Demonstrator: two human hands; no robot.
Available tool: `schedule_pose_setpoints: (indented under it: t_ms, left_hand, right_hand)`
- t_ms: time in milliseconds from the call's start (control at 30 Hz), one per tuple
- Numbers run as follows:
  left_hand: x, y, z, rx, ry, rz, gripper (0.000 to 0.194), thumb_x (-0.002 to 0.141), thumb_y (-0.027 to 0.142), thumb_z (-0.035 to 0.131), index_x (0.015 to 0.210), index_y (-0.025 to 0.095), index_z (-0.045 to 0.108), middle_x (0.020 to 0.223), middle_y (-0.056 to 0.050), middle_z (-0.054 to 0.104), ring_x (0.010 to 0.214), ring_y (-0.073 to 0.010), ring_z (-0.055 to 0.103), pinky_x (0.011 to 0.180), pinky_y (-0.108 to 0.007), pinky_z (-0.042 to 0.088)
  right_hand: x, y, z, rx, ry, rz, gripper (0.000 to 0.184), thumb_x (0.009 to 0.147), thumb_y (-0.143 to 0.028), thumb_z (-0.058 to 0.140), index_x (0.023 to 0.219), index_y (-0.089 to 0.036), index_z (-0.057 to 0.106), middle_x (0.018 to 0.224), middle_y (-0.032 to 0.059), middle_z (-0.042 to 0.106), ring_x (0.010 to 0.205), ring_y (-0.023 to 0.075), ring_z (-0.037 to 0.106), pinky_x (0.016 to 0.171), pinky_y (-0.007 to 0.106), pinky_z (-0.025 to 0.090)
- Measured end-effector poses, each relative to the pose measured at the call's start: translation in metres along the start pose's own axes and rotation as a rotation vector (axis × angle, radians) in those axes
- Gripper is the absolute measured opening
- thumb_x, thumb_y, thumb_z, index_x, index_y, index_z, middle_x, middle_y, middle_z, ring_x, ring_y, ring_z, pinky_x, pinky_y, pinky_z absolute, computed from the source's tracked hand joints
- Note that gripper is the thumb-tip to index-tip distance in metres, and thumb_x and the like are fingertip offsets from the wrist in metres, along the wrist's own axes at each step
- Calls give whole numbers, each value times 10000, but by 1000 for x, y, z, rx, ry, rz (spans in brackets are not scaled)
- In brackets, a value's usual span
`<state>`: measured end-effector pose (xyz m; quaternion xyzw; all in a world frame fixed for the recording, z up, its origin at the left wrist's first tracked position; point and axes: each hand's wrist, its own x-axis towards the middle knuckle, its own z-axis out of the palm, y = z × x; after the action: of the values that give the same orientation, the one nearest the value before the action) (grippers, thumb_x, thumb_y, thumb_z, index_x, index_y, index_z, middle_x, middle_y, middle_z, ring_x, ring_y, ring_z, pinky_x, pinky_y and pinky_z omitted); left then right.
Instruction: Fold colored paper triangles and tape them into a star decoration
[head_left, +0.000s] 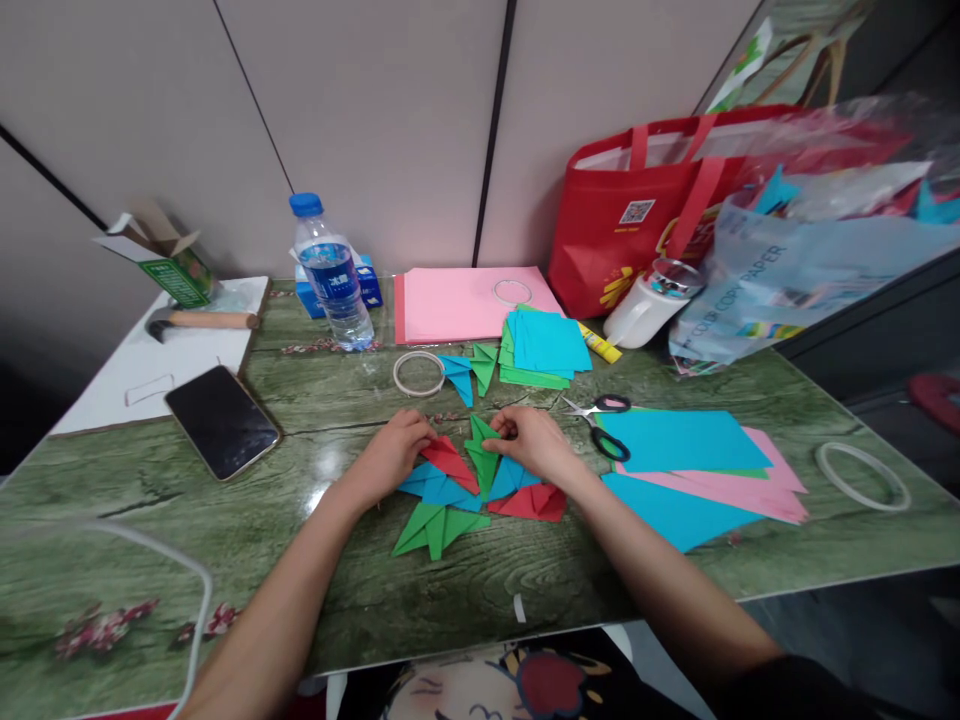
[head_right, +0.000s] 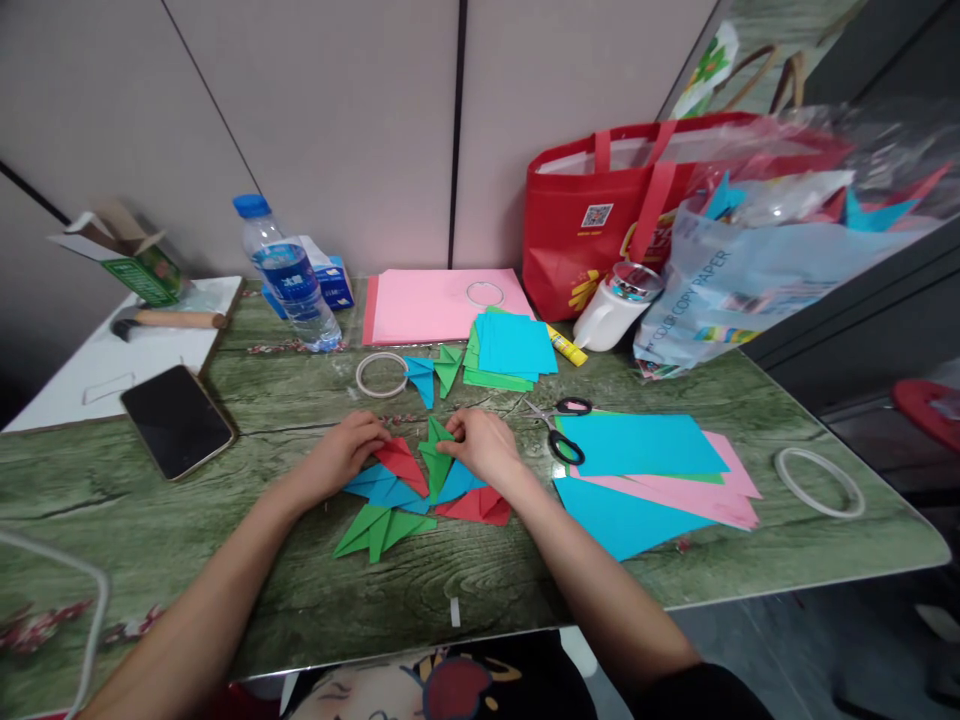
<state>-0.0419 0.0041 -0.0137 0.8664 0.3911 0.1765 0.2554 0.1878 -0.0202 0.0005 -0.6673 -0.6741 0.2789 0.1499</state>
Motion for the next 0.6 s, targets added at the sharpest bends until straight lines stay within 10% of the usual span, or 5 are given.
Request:
schedule_pose_setpoints:
  t_ms: [233, 600]
  left_hand:
    - [-2, 2, -7, -34, -66, 8, 106, 794, 103, 606, 804, 172, 686, 857, -45, 605, 867, -183, 552, 793, -301, 427]
    - [1, 4, 0, 13, -7, -1, 145, 854, 148, 533, 783, 155, 659, 826, -52, 603, 838, -185, 525, 778, -306, 423]
  right_hand:
    - [14, 5, 6, 294, 60, -155, 188, 741, -348, 606, 696, -176, 546, 641, -12, 574, 585, 126, 526, 546, 235, 369]
    - [12, 3, 34, 485, -29, -4, 250, 594, -199, 743, 741, -189, 541, 565, -56, 536, 514, 122, 564, 453, 213, 427]
